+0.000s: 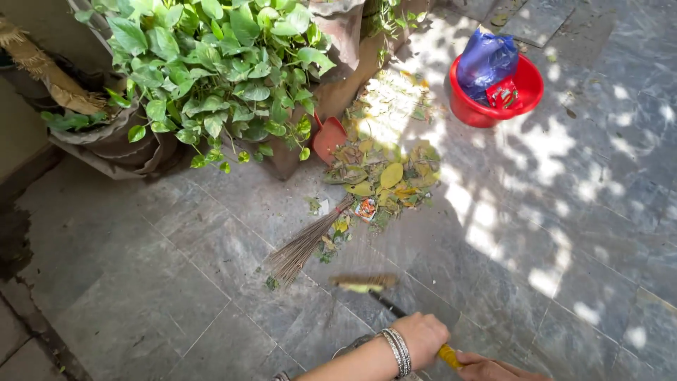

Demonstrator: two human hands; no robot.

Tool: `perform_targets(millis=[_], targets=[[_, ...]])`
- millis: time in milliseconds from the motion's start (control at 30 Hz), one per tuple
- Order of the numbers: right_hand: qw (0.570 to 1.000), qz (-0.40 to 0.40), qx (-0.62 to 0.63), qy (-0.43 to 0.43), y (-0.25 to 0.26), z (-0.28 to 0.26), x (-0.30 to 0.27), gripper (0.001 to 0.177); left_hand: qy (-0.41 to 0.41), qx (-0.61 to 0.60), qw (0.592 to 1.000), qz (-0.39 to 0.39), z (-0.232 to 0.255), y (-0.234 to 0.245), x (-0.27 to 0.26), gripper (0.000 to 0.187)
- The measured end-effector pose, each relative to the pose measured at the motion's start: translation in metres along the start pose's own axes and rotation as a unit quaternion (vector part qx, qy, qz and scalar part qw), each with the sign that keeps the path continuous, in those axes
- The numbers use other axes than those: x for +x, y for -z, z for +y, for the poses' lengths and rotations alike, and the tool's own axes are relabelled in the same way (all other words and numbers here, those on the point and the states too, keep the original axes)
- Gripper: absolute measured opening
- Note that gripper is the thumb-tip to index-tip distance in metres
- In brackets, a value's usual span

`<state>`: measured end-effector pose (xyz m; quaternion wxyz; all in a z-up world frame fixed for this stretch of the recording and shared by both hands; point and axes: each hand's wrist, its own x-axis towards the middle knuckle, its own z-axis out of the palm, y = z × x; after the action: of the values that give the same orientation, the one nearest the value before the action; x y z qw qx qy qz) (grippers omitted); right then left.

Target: Sweep dry leaves and debris from a tiled outdoor floor into a pile and toward a bucket.

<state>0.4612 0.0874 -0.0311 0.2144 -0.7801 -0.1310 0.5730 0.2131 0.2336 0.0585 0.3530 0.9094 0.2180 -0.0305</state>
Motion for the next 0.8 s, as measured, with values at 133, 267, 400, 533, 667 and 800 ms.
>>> perform_targets(millis=[133,267,400,533,667,800], targets=[[0.910,0.064,-0.192,0.363,-0.019,-0.079,-0.064,0.012,0.014,-0.021,0.998,-0.060,-0.033,-0.023,0.038,0.025],[0.895,-0.038,-0.178,0.407,-0.015,-0.143,-0.065,0.018,0.054,-0.037,0.995,-0.071,-0.056,-0.013,0.075,0.026],[0.884,-0.049,-0.134,0.445,-0.018,-0.179,-0.034,0.016,0.072,0.046,0.994,-0.066,-0.117,-0.013,0.131,0.047],[0.851,0.008,-0.161,0.501,-0.020,-0.220,-0.018,0.018,0.099,0.044,0.994,0.014,-0.169,-0.027,0.195,0.021],[0.821,0.046,-0.157,0.547,-0.010,-0.255,-0.009,0.020,0.084,0.030,0.993,0.073,-0.169,0.027,0.226,0.023],[0.816,0.055,-0.129,0.560,0.007,-0.282,-0.011,0.024,0.018,0.128,0.977,0.170,-0.186,0.038,0.260,0.018]])
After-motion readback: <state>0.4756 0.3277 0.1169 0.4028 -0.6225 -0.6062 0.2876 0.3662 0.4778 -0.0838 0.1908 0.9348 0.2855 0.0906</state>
